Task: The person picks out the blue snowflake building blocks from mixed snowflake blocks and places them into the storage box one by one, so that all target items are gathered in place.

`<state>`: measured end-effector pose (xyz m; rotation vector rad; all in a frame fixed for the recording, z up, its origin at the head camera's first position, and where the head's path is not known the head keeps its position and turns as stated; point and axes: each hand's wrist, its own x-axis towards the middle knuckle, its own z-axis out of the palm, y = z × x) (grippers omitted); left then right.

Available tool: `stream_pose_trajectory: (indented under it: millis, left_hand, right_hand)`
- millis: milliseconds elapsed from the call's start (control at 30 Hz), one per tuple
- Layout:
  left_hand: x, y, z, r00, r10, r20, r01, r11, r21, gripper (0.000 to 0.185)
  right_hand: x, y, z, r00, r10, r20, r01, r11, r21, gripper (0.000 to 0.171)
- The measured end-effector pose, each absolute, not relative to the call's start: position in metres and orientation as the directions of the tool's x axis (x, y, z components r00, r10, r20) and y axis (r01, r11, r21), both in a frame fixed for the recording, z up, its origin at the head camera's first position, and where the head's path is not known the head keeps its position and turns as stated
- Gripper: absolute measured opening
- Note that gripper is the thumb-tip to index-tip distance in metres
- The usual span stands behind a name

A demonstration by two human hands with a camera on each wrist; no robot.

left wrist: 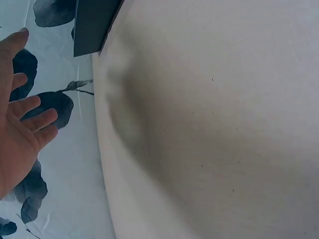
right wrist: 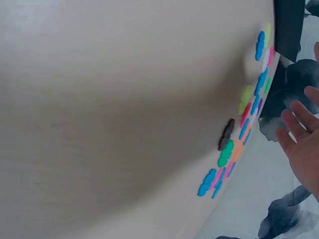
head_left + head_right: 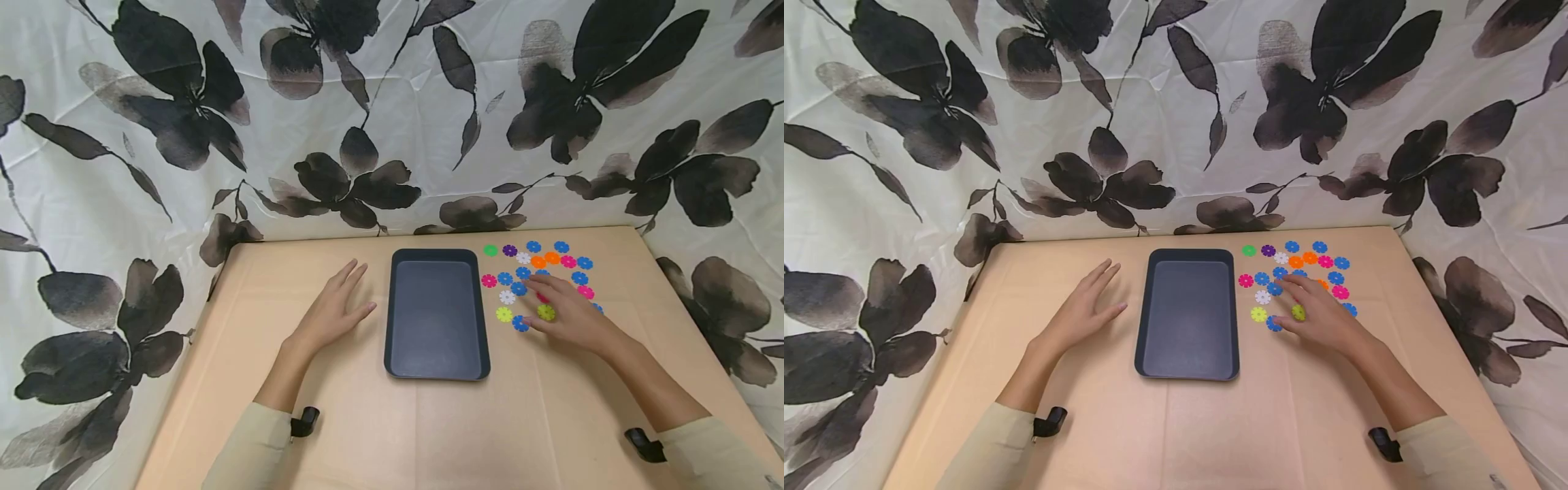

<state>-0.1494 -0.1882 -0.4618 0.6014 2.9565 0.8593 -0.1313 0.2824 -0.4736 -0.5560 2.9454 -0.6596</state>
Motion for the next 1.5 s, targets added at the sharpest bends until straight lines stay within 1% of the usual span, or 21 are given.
stream_pose_trajectory:
  millis: [267,467,733,933,1233,1400,1500]
  left_hand:
    - [-0.153,-0.178,-0.468,-0.91,0.394,0.126,0.389,0.714,0.582,0.077]
    - [-0.155,-0.171,-0.471,-0.899,0.422,0.121,0.395,0.657,0.642,0.074]
    - [-0.159,-0.161,-0.474,-0.875,0.456,0.164,0.418,0.54,0.73,0.068]
    - [-0.161,-0.153,-0.478,-0.872,0.464,0.156,0.411,0.522,0.747,0.062]
    - [-0.161,-0.149,-0.489,-0.866,0.471,0.166,0.416,0.496,0.762,0.057]
    - [-0.159,-0.148,-0.492,-0.868,0.473,0.151,0.393,0.467,0.792,0.055]
    - [-0.158,-0.147,-0.494,-0.873,0.468,0.135,0.375,0.469,0.8,0.054]
  right_hand:
    - [-0.128,0.281,-0.484,-0.935,-0.354,-0.03,-0.302,0.837,-0.457,0.074]
    - [-0.127,0.282,-0.487,-0.924,-0.379,-0.041,-0.315,0.82,-0.477,0.069]
    - [-0.127,0.283,-0.492,-0.928,-0.37,-0.044,-0.303,0.819,-0.488,0.065]
    - [-0.128,0.282,-0.496,-0.935,-0.351,-0.058,-0.278,0.823,-0.495,0.058]
    - [-0.132,0.28,-0.498,-0.936,-0.346,-0.059,-0.276,0.829,-0.486,0.045]
    - [-0.132,0.278,-0.5,-0.939,-0.332,-0.086,-0.249,0.832,-0.496,0.041]
    - [-0.132,0.278,-0.501,-0.937,-0.338,-0.084,-0.255,0.83,-0.497,0.04]
